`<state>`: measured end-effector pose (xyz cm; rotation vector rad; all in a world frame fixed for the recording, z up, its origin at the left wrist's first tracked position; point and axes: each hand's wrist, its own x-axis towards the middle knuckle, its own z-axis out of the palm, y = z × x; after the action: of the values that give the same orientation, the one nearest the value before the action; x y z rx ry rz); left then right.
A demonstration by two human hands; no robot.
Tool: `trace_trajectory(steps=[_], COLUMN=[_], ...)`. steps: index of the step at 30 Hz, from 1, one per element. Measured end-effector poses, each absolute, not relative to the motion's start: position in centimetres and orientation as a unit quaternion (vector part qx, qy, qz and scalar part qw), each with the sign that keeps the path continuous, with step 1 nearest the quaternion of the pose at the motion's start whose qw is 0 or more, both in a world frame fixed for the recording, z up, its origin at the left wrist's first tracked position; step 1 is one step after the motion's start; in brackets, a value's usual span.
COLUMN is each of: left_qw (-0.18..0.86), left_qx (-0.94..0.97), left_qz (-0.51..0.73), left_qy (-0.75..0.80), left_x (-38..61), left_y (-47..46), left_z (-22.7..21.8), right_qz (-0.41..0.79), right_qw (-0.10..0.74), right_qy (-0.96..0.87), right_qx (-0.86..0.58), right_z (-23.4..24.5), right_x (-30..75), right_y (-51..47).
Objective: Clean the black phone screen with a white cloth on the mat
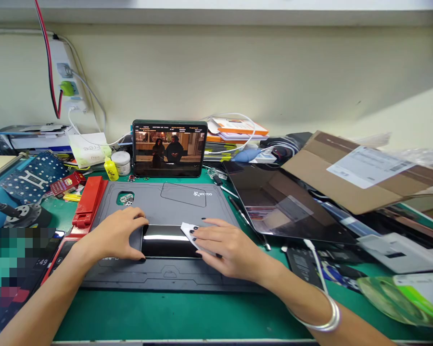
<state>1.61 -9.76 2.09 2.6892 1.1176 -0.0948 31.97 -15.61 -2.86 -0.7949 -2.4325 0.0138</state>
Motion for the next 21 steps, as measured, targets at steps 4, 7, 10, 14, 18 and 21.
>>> trace_trajectory(steps=[4, 7, 10, 14, 18, 21], left_qw=[0.108, 0.107, 0.114, 0.119, 0.116, 0.113], left_qx=[0.92, 0.92, 0.917, 0.914, 0.913, 0.915], left_qz=[-0.027, -0.026, -0.032, -0.046, -0.048, -0.042], left_qy=[0.376, 0.375, 0.38, 0.385, 0.387, 0.384], left_x=[1.6, 1.6, 1.7, 1.7, 1.8, 1.8], left_y=[-9.8, -9.8, -9.8, -9.9, -9.9, -9.9], left_z=[2.0, 2.0, 2.1, 2.2, 2.2, 2.2], right_qz=[0.036, 0.027, -0.013, -0.055, -0.07, -0.077], right_qw=[0.29, 0.288, 0.28, 0.279, 0.276, 0.281], right_qy=[-0.92, -0.921, -0.914, -0.904, -0.904, -0.898], right_qx=[-0.26, -0.259, -0.294, -0.318, -0.318, -0.329], right_z=[-2.9, -2.9, -2.9, -2.7, -2.6, -2.5], right_x=[30.6, 30.5, 31.5, 32.2, 31.7, 31.4], right_y=[-16.9, -16.8, -15.9, -15.6, -16.3, -16.3])
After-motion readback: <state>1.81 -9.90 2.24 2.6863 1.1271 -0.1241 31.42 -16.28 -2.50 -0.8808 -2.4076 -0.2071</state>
